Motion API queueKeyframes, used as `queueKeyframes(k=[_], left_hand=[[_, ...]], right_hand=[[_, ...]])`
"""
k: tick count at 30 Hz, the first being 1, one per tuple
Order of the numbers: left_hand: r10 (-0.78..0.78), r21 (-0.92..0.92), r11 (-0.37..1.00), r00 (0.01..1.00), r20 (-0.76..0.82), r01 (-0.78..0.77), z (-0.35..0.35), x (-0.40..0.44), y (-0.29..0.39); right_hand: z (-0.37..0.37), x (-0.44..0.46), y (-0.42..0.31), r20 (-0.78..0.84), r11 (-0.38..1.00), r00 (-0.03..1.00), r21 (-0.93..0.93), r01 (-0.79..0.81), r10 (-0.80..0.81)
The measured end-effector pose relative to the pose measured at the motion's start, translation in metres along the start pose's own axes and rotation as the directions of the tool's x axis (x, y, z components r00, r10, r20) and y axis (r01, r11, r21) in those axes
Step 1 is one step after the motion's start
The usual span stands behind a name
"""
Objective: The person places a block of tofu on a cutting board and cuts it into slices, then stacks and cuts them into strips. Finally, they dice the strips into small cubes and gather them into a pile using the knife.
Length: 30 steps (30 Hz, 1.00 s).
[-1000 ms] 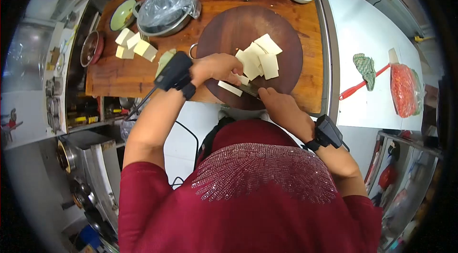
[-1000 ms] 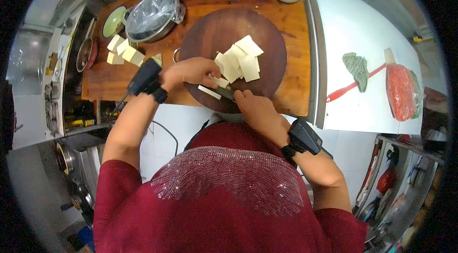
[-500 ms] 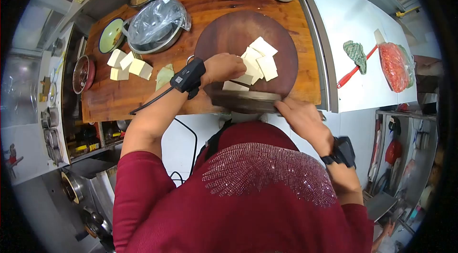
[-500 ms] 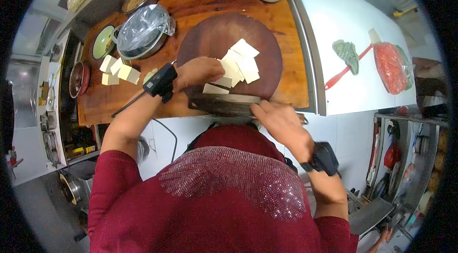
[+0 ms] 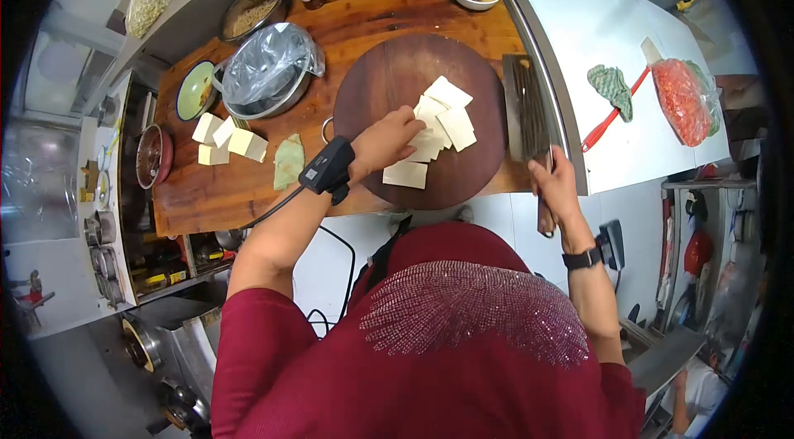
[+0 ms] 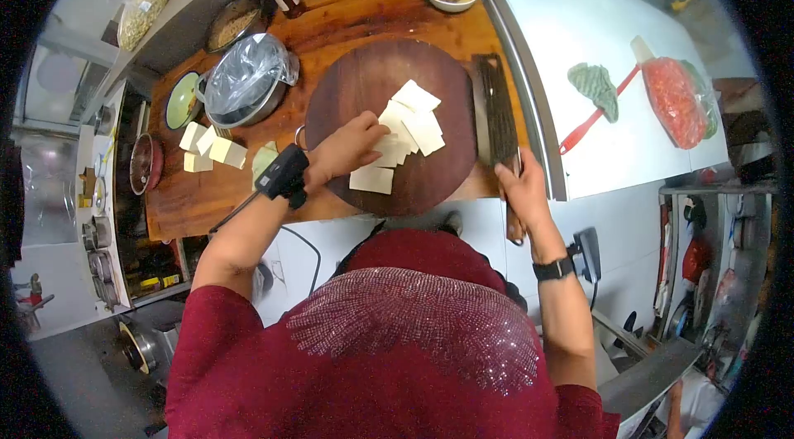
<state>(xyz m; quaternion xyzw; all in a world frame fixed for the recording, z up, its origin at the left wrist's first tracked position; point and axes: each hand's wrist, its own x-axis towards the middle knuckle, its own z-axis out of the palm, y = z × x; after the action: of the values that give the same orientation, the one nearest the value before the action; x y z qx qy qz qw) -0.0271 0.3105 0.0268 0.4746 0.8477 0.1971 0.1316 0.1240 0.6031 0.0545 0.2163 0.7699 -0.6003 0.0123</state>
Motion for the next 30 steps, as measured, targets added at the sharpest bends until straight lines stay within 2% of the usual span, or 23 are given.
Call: queueKeyframes(k=[1, 2, 3, 5, 7, 10, 12, 14, 16, 18, 20, 21, 22, 23, 24, 25, 26, 30], left_hand=[[-0.028, -0.073, 0.997, 0.998, -0.048, 0.025, 0.001, -0.004, 0.001], [-0.033, -0.074, 0.997, 0.999, -0.037, 0.030, 0.004, -0.009, 0.001], [-0.024, -0.037, 0.999, 0.996, -0.092, 0.020, 0.007, -0.012, 0.001], [-0.013, 0.005, 1.000, 0.989, -0.145, 0.014, 0.013, -0.016, 0.001], [-0.027, 0.129, 0.989, 0.954, -0.297, 0.069, 0.019, -0.020, 0.003], [-0.082, 0.126, 0.983, 0.937, -0.340, 0.131, 0.020, -0.020, 0.010], [-0.109, 0.116, 0.981, 0.939, -0.327, 0.154, 0.019, -0.019, 0.015], [-0.125, 0.113, 0.980, 0.943, -0.309, 0.167, 0.015, -0.018, 0.022], [-0.386, -0.102, 0.922, 0.891, -0.239, 0.373, 0.012, -0.020, 0.032], [-0.391, -0.034, 0.918, 0.892, -0.228, 0.394, 0.017, -0.026, 0.024], [-0.204, 0.184, 0.940, 0.907, -0.369, 0.286, 0.021, -0.027, 0.017], [-0.202, 0.187, 0.941, 0.911, -0.359, 0.283, 0.021, -0.027, 0.018], [-0.266, 0.149, 0.935, 0.915, -0.303, 0.321, 0.019, -0.025, 0.019], [-0.328, 0.111, 0.925, 0.913, -0.243, 0.362, 0.019, -0.025, 0.020], [-0.327, 0.115, 0.926, 0.916, -0.235, 0.360, 0.019, -0.025, 0.020], [-0.241, 0.111, 0.955, 0.939, -0.246, 0.274, 0.018, -0.025, 0.019], [-0.153, 0.107, 0.977, 0.955, -0.256, 0.185, 0.017, -0.024, 0.017], [-0.142, 0.037, 0.988, 0.973, -0.181, 0.151, 0.007, -0.011, 0.022]], right_hand=[[0.002, 0.008, 0.001, 0.004, 1.000, 1.000, 0.006, -0.009, 0.009], [0.004, 0.015, 0.003, 0.056, 0.975, 0.996, 0.208, -0.075, 0.065], [0.006, 0.022, 0.005, 0.116, 0.907, 0.987, 0.396, -0.145, 0.107], [0.009, 0.038, 0.014, 0.148, 0.863, 0.982, 0.475, -0.173, 0.115], [0.013, 0.053, 0.029, 0.176, 0.804, 0.975, 0.556, -0.209, 0.132], [0.017, 0.073, 0.048, 0.180, 0.778, 0.973, 0.587, -0.223, 0.143], [0.022, 0.084, 0.053, 0.192, 0.780, 0.970, 0.580, -0.235, 0.150], [0.033, 0.089, 0.044, 0.108, 0.807, 0.964, 0.528, -0.264, 0.244], [0.040, 0.097, 0.043, 0.088, 0.827, 0.962, 0.495, -0.269, 0.260], [0.044, 0.104, 0.041, -0.010, 0.850, 0.949, 0.447, -0.278, 0.316], [0.048, 0.104, 0.044, -0.028, 0.857, 0.952, 0.444, -0.261, 0.304], [0.050, 0.101, 0.041, -0.063, 0.889, 0.961, 0.400, -0.224, 0.271], [0.050, 0.100, 0.040, -0.098, 0.917, 0.968, 0.353, -0.185, 0.233], [0.050, 0.100, 0.041, -0.099, 0.914, 0.966, 0.360, -0.190, 0.240], [0.050, 0.100, 0.042, -0.096, 0.940, 0.972, 0.292, -0.176, 0.212], [0.050, 0.101, 0.042, -0.092, 0.961, 0.979, 0.225, -0.159, 0.184], [0.050, 0.102, 0.043, -0.094, 0.958, 0.977, 0.234, -0.164, 0.190], [0.052, 0.100, 0.046, -0.111, 0.943, 0.976, 0.300, -0.146, 0.186]])
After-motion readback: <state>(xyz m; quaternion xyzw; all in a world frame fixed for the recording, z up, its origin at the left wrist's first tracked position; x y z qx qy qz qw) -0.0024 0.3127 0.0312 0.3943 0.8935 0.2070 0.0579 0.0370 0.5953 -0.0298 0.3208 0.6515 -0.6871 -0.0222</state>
